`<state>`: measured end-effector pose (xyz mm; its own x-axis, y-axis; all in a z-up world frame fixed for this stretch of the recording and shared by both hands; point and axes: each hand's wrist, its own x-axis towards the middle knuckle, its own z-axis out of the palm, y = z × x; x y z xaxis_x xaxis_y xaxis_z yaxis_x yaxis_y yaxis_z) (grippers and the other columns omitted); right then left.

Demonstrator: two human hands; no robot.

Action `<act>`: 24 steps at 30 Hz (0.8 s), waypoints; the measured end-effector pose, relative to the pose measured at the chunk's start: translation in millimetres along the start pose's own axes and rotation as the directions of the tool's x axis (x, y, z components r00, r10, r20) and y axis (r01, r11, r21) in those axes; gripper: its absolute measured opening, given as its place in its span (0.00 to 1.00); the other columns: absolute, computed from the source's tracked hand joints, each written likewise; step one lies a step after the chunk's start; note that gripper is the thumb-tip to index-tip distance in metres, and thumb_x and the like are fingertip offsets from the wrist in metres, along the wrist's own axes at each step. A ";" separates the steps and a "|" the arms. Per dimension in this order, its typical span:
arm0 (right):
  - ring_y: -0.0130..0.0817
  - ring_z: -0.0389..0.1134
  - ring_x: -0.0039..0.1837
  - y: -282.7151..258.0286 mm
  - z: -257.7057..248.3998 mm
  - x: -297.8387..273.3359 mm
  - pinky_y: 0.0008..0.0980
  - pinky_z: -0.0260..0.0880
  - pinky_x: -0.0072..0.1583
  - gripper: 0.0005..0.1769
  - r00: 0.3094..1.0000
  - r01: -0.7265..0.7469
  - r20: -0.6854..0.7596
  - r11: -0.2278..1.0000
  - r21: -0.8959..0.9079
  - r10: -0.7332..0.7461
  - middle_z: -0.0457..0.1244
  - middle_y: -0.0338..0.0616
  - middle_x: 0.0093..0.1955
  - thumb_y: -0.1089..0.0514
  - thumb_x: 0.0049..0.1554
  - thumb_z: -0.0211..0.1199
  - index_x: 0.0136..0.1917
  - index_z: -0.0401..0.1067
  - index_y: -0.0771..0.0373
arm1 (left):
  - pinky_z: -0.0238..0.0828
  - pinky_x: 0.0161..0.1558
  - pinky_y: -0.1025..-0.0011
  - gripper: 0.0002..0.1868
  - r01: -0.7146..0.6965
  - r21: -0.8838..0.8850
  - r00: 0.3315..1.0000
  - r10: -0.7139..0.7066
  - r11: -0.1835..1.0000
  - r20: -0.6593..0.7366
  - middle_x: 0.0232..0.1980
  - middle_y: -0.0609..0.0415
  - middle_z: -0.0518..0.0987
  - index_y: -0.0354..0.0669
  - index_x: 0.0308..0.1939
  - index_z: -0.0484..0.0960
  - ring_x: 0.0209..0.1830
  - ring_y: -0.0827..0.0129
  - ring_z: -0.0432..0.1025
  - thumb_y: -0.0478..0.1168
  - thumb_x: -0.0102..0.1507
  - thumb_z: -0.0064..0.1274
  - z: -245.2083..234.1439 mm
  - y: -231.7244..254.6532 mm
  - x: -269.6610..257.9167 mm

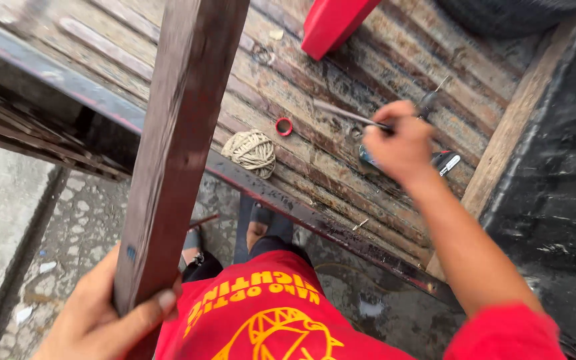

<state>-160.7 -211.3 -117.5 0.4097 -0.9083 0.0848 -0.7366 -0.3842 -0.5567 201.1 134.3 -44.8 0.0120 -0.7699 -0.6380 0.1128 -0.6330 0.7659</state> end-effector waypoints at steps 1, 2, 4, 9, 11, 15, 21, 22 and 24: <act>0.32 0.70 0.42 -33.1 -30.8 -10.0 0.34 0.73 0.48 0.12 1.000 0.010 -0.019 1.000 -0.005 -0.010 0.68 0.43 0.41 0.60 0.54 0.68 0.50 0.69 0.62 | 0.75 0.48 0.67 0.31 -0.022 0.005 1.000 0.022 1.000 0.002 0.44 0.51 0.78 0.42 0.66 0.74 0.43 0.70 0.73 0.29 0.59 0.62 -3.1 8.0 0.0; 0.28 0.69 0.49 -66.6 -61.1 -22.0 0.30 0.71 0.53 0.12 0.999 0.029 0.020 0.979 0.204 -0.034 0.67 0.40 0.48 0.62 0.56 0.65 0.54 0.71 0.63 | 0.74 0.49 0.68 0.28 -0.081 -0.116 0.996 0.085 0.990 0.028 0.45 0.51 0.80 0.40 0.63 0.73 0.45 0.70 0.75 0.30 0.59 0.62 -6.0 16.0 -0.8; 0.25 0.67 0.55 -114.5 -98.2 -61.2 0.26 0.68 0.58 0.13 0.997 0.049 0.032 0.913 0.404 -0.068 0.67 0.37 0.54 0.63 0.58 0.63 0.58 0.73 0.64 | 0.72 0.51 0.70 0.25 -0.149 -0.221 0.985 0.165 0.964 0.058 0.46 0.50 0.83 0.37 0.60 0.73 0.48 0.71 0.76 0.31 0.60 0.61 -18.4 29.8 -0.2; 0.24 0.64 0.38 -187.8 -92.6 -165.5 0.23 0.61 0.41 0.14 0.970 0.244 -0.080 0.896 0.372 -0.230 0.66 0.40 0.37 0.53 0.60 0.68 0.52 0.78 0.67 | 0.75 0.39 0.68 0.17 -0.306 -0.409 0.809 0.461 0.860 0.364 0.41 0.47 0.80 0.30 0.53 0.75 0.36 0.66 0.76 0.32 0.61 0.59 -48.3 50.6 -10.7; 0.26 0.65 0.39 -203.4 -70.3 -185.9 0.25 0.62 0.42 0.15 0.972 0.235 -0.112 0.875 0.424 -0.207 0.67 0.41 0.38 0.52 0.60 0.69 0.51 0.78 0.68 | 0.75 0.38 0.67 0.17 -0.309 -0.404 0.784 0.471 0.861 0.404 0.40 0.46 0.80 0.29 0.52 0.75 0.35 0.65 0.76 0.32 0.61 0.58 -58.4 50.4 -19.9; 0.30 0.64 0.42 -225.9 -31.5 -211.7 0.27 0.62 0.45 0.15 0.962 0.263 -0.193 0.830 0.492 -0.191 0.66 0.41 0.39 0.52 0.61 0.68 0.51 0.78 0.68 | 0.74 0.39 0.67 0.20 -0.295 -0.441 0.727 0.499 0.847 0.472 0.38 0.46 0.79 0.29 0.54 0.74 0.34 0.65 0.76 0.33 0.60 0.56 -71.6 53.9 -40.8; 0.31 0.65 0.45 -256.6 5.0 -231.2 0.29 0.65 0.50 0.17 0.941 0.312 -0.288 0.787 0.531 -0.179 0.66 0.42 0.42 0.49 0.63 0.67 0.51 0.77 0.67 | 0.74 0.40 0.65 0.20 -0.266 -0.406 0.700 0.465 0.874 0.542 0.39 0.44 0.79 0.27 0.55 0.73 0.35 0.64 0.76 0.32 0.60 0.57 -92.4 48.7 -65.4; 0.31 0.65 0.45 -259.5 9.2 -233.7 0.29 0.65 0.50 0.17 0.938 0.318 -0.295 0.786 0.531 -0.180 0.66 0.42 0.42 0.49 0.63 0.67 0.51 0.77 0.67 | 0.74 0.40 0.65 0.20 -0.272 -0.401 0.698 0.466 0.875 0.544 0.39 0.44 0.79 0.27 0.55 0.73 0.35 0.64 0.76 0.32 0.60 0.57 -95.2 49.6 -68.6; 0.32 0.65 0.46 -263.6 16.6 -239.1 0.29 0.64 0.49 0.19 0.941 0.296 -0.306 0.800 0.522 -0.148 0.65 0.43 0.43 0.48 0.62 0.68 0.50 0.77 0.68 | 0.73 0.39 0.66 0.22 -0.260 -0.395 0.688 0.456 0.881 0.565 0.38 0.45 0.79 0.28 0.57 0.72 0.34 0.65 0.76 0.32 0.60 0.57 -99.1 50.4 -73.6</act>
<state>-55.6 109.9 -4.7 0.3296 -0.8481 0.4149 -0.1869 -0.4894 -0.8518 304.4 167.2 33.0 -0.5019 -0.8638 -0.0448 0.4886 -0.3259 0.8094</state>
